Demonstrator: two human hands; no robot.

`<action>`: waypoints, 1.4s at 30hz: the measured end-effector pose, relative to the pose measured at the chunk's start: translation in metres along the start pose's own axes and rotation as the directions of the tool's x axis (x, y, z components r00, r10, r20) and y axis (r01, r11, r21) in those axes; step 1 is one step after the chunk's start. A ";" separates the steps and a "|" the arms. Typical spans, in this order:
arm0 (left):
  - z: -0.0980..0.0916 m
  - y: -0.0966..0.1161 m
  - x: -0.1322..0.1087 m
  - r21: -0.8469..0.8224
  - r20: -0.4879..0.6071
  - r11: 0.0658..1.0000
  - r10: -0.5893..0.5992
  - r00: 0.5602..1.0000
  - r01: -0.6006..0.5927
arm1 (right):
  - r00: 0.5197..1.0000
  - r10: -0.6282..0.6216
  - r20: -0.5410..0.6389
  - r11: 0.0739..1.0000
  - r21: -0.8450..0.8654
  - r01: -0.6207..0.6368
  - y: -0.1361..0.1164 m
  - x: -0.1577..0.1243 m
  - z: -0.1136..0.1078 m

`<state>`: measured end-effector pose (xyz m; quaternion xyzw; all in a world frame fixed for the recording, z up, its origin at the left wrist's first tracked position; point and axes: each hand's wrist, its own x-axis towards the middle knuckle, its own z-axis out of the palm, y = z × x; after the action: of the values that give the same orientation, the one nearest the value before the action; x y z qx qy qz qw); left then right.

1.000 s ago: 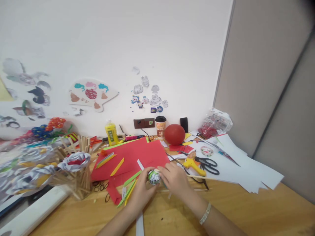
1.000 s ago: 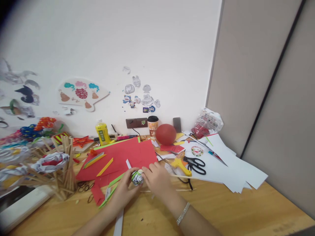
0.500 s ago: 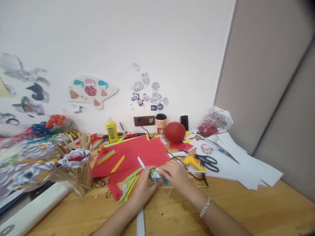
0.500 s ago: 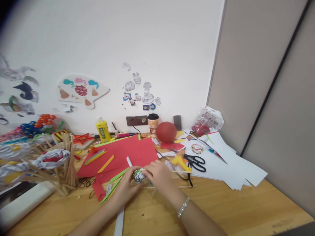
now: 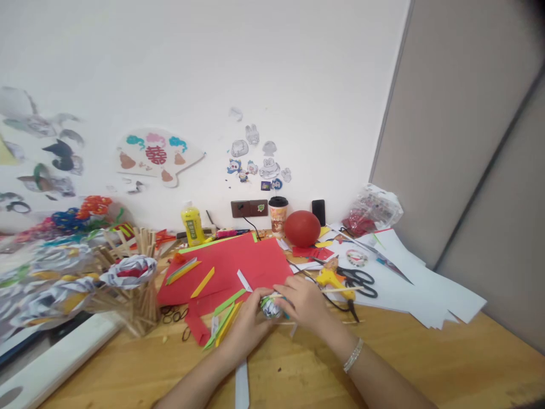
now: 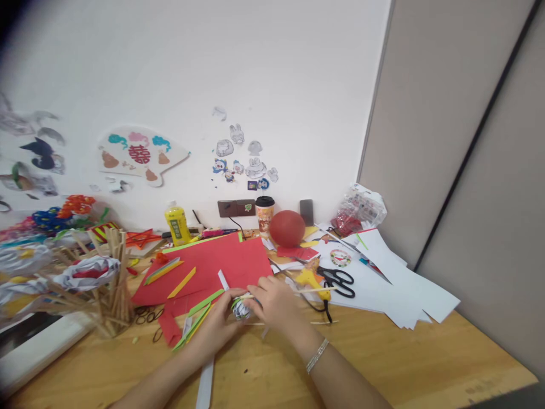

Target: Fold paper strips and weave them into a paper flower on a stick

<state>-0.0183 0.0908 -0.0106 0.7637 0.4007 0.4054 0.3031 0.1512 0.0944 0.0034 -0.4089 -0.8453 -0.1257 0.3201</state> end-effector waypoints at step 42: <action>-0.016 -0.018 0.016 0.263 0.024 0.964 -0.058 0.998 0.050 | 0.953 0.092 0.289 0.995 -0.064 -0.077 -0.003 0.006 0.007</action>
<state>-0.0335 0.1157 -0.0109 0.7922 0.4666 0.3282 0.2168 0.1428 0.0996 0.0022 -0.4670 -0.8613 -0.0721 0.1867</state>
